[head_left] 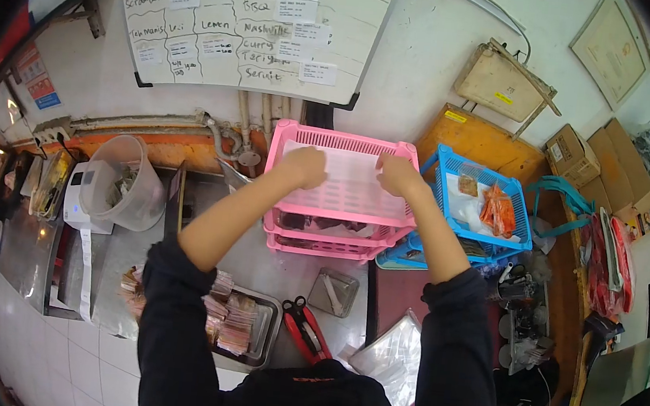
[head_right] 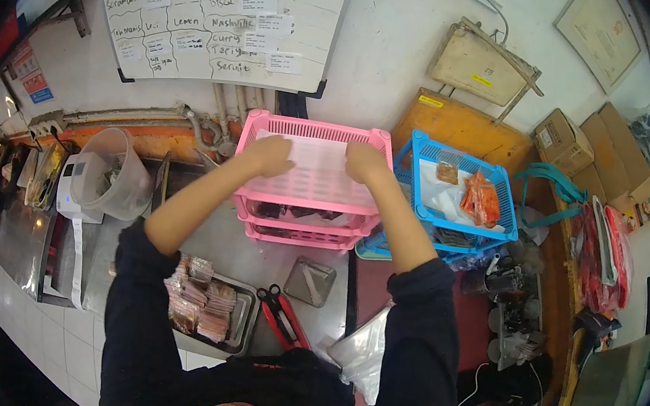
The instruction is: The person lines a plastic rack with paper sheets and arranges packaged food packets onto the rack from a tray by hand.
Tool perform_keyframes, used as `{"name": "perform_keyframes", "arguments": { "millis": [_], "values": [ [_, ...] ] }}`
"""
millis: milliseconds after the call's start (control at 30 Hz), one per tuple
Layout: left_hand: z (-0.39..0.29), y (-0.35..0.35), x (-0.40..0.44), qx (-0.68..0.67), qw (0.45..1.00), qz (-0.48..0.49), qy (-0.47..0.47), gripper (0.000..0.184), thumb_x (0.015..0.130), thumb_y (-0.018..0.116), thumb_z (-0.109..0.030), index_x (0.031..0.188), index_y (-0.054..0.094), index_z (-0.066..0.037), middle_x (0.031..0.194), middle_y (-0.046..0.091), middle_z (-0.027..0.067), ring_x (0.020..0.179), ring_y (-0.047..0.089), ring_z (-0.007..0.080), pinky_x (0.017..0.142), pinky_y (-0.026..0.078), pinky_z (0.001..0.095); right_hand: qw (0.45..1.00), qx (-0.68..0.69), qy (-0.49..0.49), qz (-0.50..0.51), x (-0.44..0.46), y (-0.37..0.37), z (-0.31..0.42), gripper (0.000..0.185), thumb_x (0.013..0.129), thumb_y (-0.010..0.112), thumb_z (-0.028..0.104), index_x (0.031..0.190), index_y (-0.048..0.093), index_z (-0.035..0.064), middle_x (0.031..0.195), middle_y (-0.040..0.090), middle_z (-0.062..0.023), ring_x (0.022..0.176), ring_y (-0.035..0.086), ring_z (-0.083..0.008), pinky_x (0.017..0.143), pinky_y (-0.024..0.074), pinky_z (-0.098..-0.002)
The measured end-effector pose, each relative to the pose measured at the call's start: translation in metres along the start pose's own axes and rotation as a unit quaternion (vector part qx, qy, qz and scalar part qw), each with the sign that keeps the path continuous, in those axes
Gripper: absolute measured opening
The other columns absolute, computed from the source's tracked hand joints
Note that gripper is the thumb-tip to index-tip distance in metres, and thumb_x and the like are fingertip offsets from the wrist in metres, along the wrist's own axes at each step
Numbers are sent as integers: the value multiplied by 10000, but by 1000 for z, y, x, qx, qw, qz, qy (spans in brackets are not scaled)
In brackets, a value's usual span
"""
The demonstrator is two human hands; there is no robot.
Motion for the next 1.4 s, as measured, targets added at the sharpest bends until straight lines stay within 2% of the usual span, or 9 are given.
{"name": "perform_keyframes", "arguments": {
  "millis": [167,233,467,700,933,1033,1167,1300,1400],
  "values": [
    [-6,47,22,-79,989,-40,-115,1007,719,504,-692,1442,77,-136,1497,-92,110,1354,-36,413,1011,80,666,992,-7,117,-43,18,59,5,842,806,436,621,1414,164,106,1431,154,-223,1306,167,-411,1060,179,-494],
    [-1,50,24,-74,991,-24,-107,1045,699,469,-738,1443,32,-148,1494,-110,110,1350,-68,417,1018,62,655,987,9,157,-17,9,69,11,950,770,381,721,1445,34,151,1484,-75,-183,1342,-68,-446,1069,53,-562],
    [-1,46,20,-32,990,-71,-120,1066,708,400,-778,1433,77,-68,1491,-27,167,1341,-5,455,1065,111,564,981,36,190,-30,12,69,5,924,784,382,701,1443,67,134,1481,-50,-202,1345,-26,-446,1074,56,-550],
    [-32,50,-39,-113,986,-40,-113,1005,755,261,-781,1367,283,16,1444,188,226,1306,193,460,1050,258,490,989,-39,72,123,-23,77,22,703,884,247,613,1362,334,105,1302,385,-291,1189,378,-474,1030,291,-484],
    [-25,55,-4,-87,993,72,-43,871,823,306,-678,1339,336,24,1445,185,229,1295,222,467,1038,248,534,993,11,118,-6,-30,52,13,622,880,398,473,1316,397,29,1420,283,-192,1285,264,-449,1024,273,-533],
    [-12,34,7,-174,959,-155,-162,828,824,460,-569,1396,224,-19,1458,145,221,1312,154,477,1078,159,516,990,58,96,-84,1,40,2,521,874,364,236,1366,320,71,1449,215,-180,1274,266,-468,1011,308,-532],
    [-11,52,18,-116,971,-134,-163,853,800,494,-564,1406,208,-36,1456,133,237,1325,116,468,1086,152,493,985,5,153,-76,29,69,-9,593,848,438,300,1332,313,-19,1406,266,-245,1306,259,-397,1072,194,-500],
    [-4,39,-2,-99,927,-339,-129,716,810,543,-474,1320,368,-3,1408,232,276,1290,246,447,1067,221,472,986,-36,90,-139,21,72,-7,581,874,413,332,1379,295,71,1451,196,-197,1309,199,-447,1054,213,-548],
    [-11,10,-99,-152,822,-548,4,567,814,587,-355,1215,460,26,1334,360,266,1228,359,401,1027,297,422,899,107,-97,-412,-83,16,55,447,858,507,217,1259,434,33,1318,384,-224,1236,354,-349,993,314,-477]
  ]
}}
Point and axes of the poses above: each hand's wrist, its own x-axis towards the middle knuckle, its own y-axis out of the palm, z = x × y, the point moved 5 cm from there along x, towards the middle knuckle
